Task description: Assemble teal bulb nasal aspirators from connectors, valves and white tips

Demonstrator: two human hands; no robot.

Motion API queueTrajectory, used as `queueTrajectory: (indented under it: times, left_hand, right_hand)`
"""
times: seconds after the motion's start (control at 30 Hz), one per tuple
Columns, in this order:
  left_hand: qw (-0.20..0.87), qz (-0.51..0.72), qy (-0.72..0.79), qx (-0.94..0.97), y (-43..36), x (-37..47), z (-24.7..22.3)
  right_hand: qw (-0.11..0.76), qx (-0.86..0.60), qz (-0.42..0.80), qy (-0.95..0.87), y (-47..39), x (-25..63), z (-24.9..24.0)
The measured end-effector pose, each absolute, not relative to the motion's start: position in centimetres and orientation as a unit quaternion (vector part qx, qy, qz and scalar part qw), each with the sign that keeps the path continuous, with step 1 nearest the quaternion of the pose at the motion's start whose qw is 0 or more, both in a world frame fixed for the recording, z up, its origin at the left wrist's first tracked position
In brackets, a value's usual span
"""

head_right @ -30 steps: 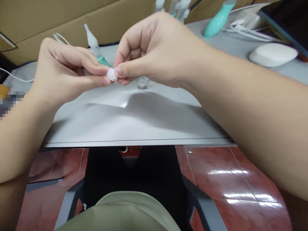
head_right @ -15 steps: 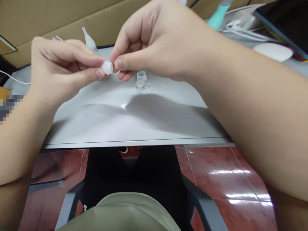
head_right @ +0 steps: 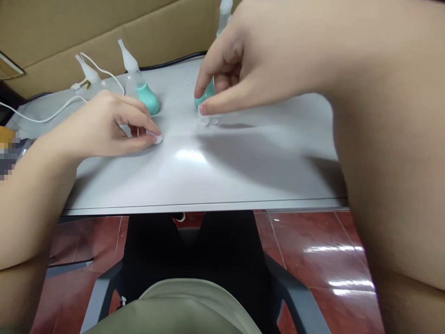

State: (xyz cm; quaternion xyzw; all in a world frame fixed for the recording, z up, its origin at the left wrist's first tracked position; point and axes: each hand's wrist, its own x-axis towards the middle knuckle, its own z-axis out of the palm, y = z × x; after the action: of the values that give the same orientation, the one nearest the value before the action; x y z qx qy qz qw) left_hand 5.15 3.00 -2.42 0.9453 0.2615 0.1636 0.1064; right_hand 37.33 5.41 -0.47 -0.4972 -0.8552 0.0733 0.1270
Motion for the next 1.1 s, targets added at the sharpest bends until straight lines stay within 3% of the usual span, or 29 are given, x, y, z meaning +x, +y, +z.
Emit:
queueTrajectory:
  times: [0.13, 0.3, 0.5, 0.83, 1.0, 1.1]
  left_hand:
    - [0.113, 0.167, 0.257, 0.945, 3.2, 5.1, -2.5]
    - [0.088, 0.218, 0.266, 0.935, 2.6, 5.2, -2.0]
    - [0.107, 0.277, 0.297, 0.907, 2.2, 5.6, -2.1]
    - [0.226, 0.363, 0.276, 0.86, 1.3, 7.8, -2.4]
    - [0.286, 0.394, 0.284, 0.826, 1.2, 8.0, -2.3]
    - [0.299, 0.402, 0.31, 0.808, 1.3, 7.3, -2.4]
  right_hand:
    - [0.021, -0.539, -0.014, -0.842, 4.5, 35.5, -0.1]
    - [0.011, -0.529, 0.005, -0.849, 4.4, 35.1, 0.1]
    - [0.129, -0.482, 0.049, -0.865, 3.1, 34.9, 0.8]
    - [0.326, -0.375, 0.243, -0.833, 1.0, 33.2, -0.2]
    - [0.322, -0.387, 0.233, -0.832, 1.0, 33.7, 0.2]
    - [0.233, -0.46, 0.169, -0.84, 1.8, 34.0, 0.7]
